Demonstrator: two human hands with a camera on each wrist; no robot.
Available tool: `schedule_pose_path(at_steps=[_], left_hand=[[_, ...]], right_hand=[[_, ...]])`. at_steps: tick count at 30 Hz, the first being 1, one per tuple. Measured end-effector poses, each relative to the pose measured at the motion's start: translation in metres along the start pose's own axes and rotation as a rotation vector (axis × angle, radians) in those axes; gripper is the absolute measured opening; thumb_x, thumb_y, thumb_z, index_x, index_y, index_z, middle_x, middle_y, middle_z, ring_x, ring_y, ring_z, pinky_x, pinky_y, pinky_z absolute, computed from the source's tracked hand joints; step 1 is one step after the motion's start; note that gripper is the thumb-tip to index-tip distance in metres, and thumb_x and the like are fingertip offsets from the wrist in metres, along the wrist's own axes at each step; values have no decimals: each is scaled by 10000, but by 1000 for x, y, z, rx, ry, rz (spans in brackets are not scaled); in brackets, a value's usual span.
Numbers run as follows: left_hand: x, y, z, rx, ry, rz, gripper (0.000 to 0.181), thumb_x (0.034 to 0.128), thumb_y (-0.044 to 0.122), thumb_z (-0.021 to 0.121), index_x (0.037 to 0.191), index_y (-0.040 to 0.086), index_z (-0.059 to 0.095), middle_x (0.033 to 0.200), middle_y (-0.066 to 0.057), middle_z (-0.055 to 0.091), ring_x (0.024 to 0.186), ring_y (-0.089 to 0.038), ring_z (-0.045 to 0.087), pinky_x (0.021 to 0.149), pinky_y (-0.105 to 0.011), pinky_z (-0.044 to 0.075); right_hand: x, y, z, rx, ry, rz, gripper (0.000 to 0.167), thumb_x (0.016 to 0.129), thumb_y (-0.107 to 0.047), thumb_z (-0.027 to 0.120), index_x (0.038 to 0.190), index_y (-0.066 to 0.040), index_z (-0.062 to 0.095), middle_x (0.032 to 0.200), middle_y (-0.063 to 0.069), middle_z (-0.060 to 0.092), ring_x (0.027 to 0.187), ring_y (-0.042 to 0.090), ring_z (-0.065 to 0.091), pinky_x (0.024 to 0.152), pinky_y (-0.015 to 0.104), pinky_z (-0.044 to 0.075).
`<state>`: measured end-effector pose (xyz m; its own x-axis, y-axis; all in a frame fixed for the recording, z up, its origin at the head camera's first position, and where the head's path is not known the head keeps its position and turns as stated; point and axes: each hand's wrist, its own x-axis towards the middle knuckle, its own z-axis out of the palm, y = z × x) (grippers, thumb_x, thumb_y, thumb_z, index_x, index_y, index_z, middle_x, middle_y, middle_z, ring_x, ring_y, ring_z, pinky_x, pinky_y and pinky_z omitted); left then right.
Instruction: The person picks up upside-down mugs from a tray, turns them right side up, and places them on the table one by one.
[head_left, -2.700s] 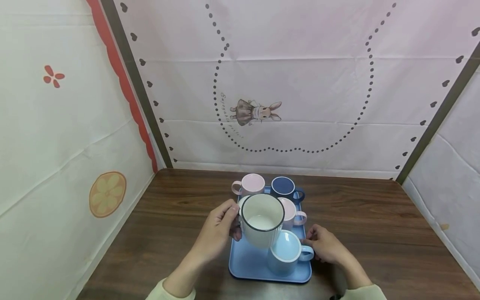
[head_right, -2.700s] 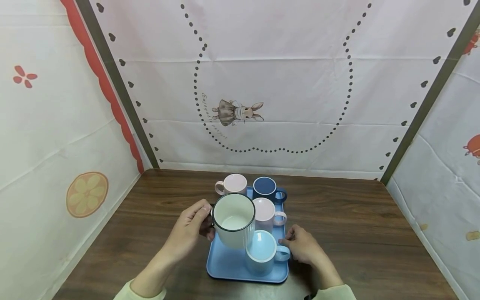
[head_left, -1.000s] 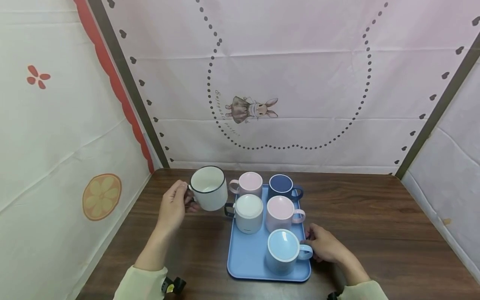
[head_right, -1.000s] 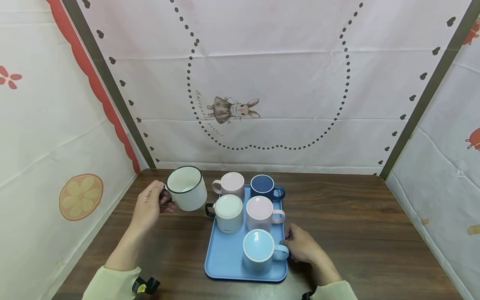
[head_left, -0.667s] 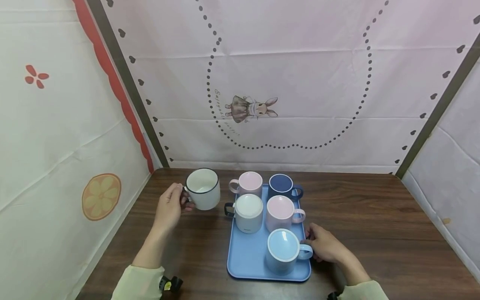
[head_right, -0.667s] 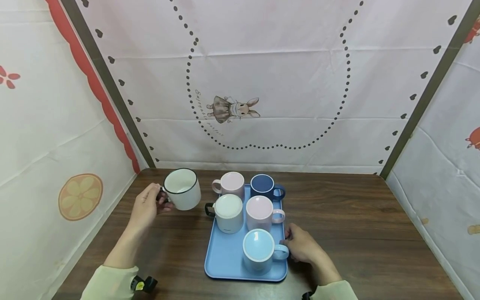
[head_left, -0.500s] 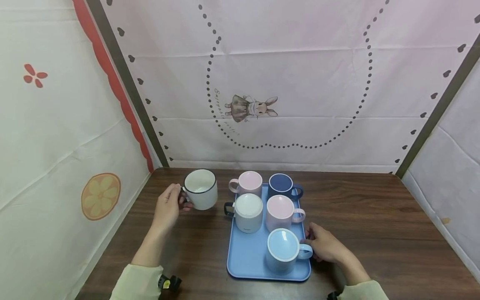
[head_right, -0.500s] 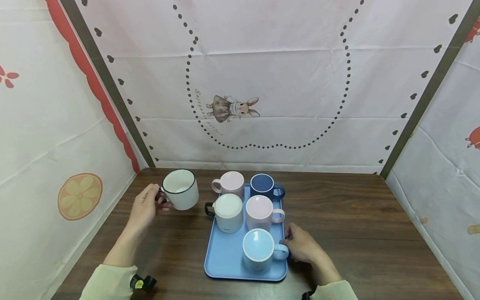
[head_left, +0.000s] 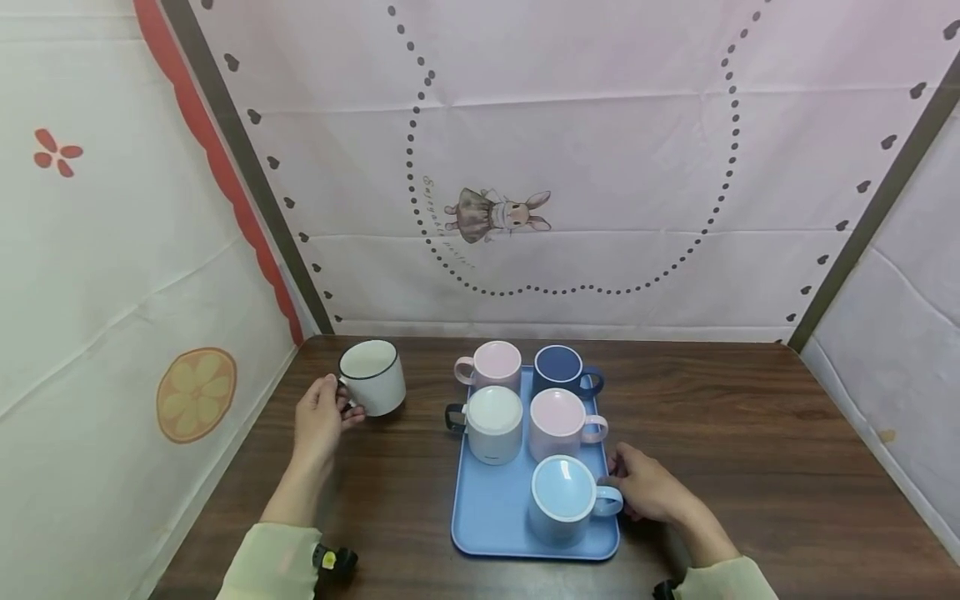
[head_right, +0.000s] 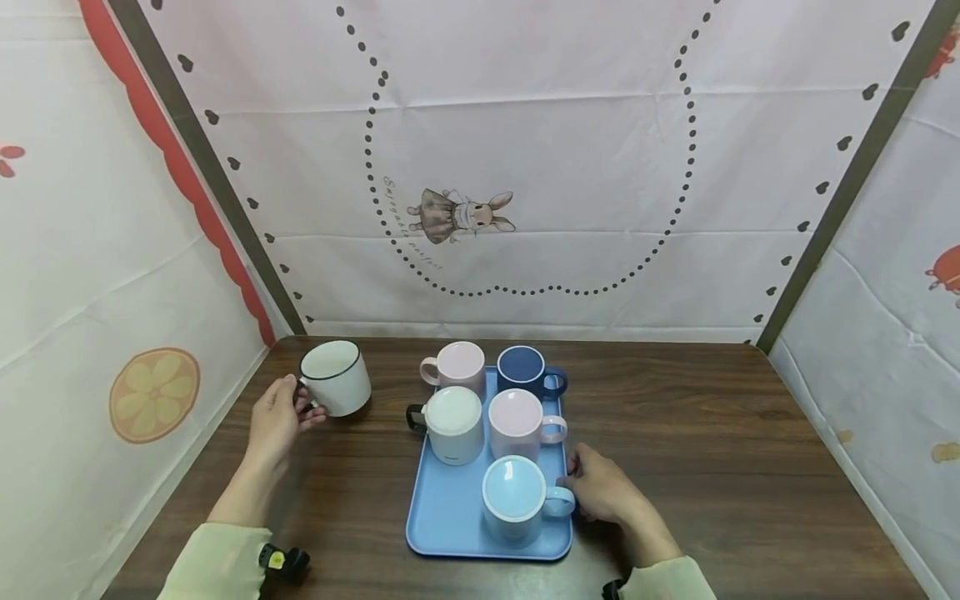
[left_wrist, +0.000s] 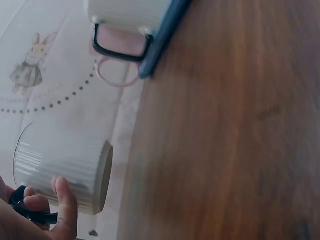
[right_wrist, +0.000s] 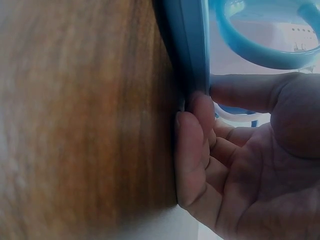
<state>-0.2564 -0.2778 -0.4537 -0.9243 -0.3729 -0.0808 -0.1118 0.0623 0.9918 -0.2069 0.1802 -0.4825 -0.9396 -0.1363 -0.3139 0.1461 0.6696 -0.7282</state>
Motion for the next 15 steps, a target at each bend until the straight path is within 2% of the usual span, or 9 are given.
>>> schedule_pose_path(at_steps=[7, 15], left_hand=[[12, -13, -6, -33, 37, -8, 426, 1128, 389, 311, 1114, 4, 494, 959, -69, 503, 803, -151, 692, 815, -323, 644], [19, -22, -3, -74, 116, 17, 417, 1123, 395, 342, 1080, 12, 502, 930, -48, 495, 776, -120, 696, 781, -277, 641]], right_hand=[[0, -1, 0, -5, -2, 1, 152, 971, -123, 685, 1034, -61, 561, 802, 96, 572, 604, 226, 574, 521, 328, 526], [0, -1, -1, -11, 2, 2, 158, 968, -124, 693, 1033, -64, 561, 783, 95, 568, 594, 224, 573, 516, 326, 521]])
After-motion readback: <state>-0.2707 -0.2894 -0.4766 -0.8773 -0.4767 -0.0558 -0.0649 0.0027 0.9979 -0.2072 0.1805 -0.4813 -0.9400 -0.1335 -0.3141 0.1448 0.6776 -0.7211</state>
